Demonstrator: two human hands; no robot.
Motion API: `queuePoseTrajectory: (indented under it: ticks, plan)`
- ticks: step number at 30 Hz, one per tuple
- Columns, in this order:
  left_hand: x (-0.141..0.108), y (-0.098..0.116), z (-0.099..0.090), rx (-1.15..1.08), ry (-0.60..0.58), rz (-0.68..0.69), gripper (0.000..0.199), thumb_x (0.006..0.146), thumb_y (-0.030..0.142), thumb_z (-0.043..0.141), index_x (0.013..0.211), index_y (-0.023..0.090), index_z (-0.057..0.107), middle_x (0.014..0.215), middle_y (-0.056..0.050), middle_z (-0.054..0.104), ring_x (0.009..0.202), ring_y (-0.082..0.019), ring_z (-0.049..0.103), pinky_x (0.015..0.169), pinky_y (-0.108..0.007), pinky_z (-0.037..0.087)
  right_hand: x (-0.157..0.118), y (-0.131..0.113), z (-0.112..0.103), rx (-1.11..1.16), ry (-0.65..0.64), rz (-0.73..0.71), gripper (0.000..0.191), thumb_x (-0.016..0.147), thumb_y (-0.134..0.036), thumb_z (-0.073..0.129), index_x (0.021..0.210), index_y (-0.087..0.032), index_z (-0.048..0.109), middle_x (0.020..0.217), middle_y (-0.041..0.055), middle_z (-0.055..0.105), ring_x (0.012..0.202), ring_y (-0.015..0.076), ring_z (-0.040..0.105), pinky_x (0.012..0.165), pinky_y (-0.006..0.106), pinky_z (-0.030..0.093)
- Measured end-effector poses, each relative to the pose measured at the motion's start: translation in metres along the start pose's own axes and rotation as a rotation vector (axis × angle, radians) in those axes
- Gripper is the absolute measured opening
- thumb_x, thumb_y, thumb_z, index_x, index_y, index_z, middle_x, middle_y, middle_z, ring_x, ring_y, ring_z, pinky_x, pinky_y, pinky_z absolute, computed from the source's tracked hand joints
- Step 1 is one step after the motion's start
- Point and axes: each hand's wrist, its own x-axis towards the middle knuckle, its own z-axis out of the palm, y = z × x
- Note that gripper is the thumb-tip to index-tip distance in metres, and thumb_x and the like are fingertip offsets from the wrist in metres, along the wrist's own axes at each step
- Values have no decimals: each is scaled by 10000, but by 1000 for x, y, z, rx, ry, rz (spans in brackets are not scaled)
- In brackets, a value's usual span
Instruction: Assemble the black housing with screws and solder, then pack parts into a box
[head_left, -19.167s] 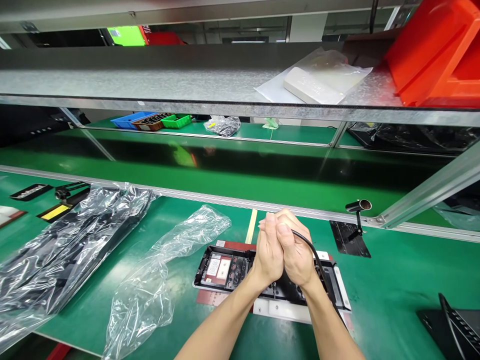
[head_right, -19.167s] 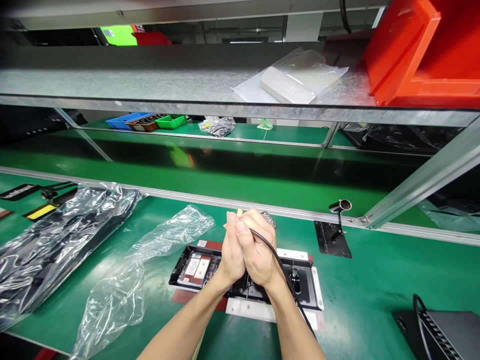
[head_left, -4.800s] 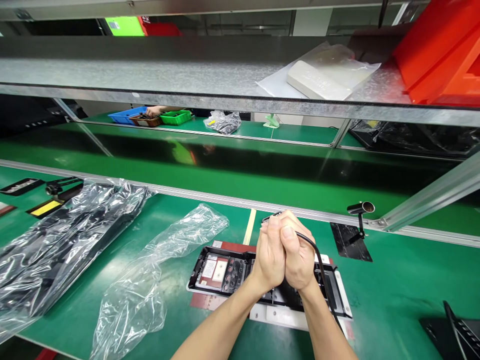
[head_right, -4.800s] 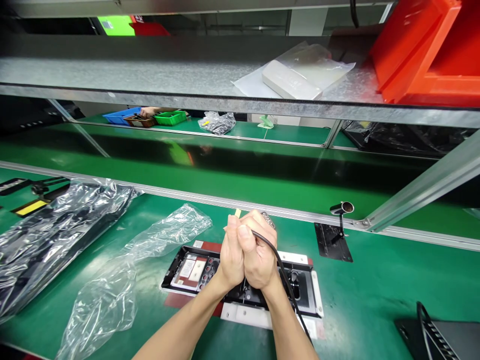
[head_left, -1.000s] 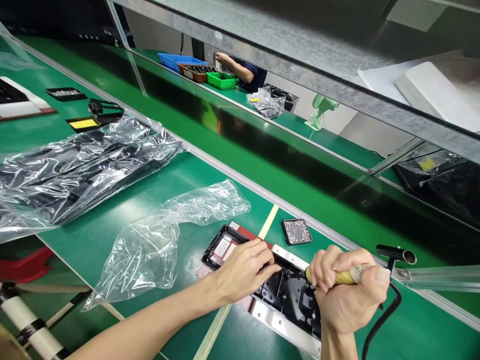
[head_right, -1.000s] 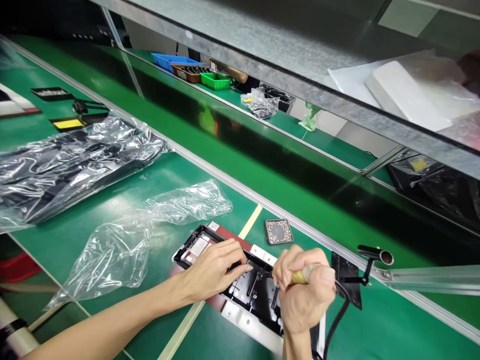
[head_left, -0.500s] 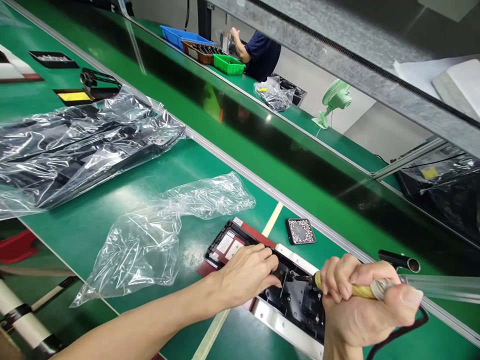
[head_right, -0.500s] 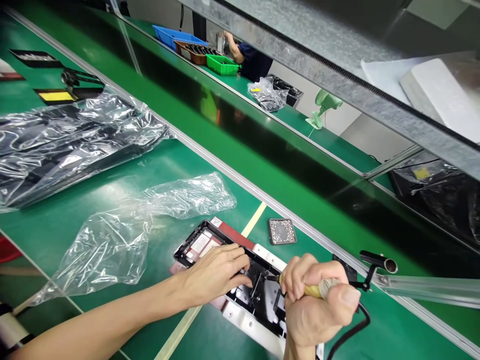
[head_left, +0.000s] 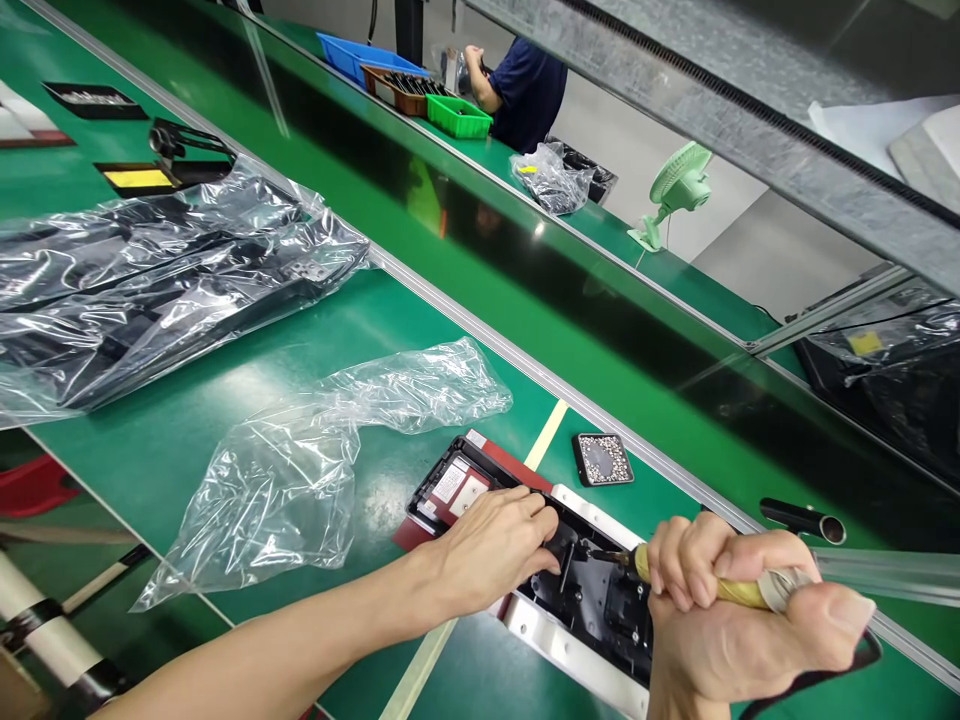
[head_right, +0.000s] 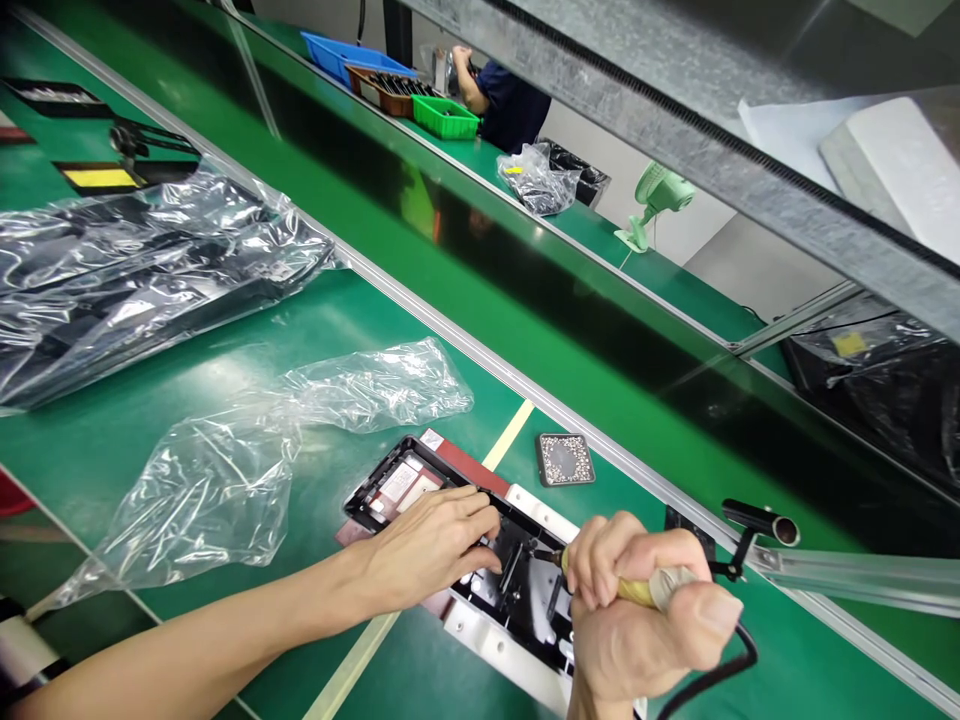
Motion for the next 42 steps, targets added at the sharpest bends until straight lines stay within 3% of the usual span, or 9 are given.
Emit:
queuePoseTrajectory:
  ticks: [42]
  plan:
    - [-1,-1,-1,-80,-25,-48,260,957,392,710,896,219,526,915,21,623,820,-196,639,634,-343,396,2,0,1,44,-66,-8,357,897,-419,473,679,-195,646,427,-33,485,310,107,376,315,239,385]
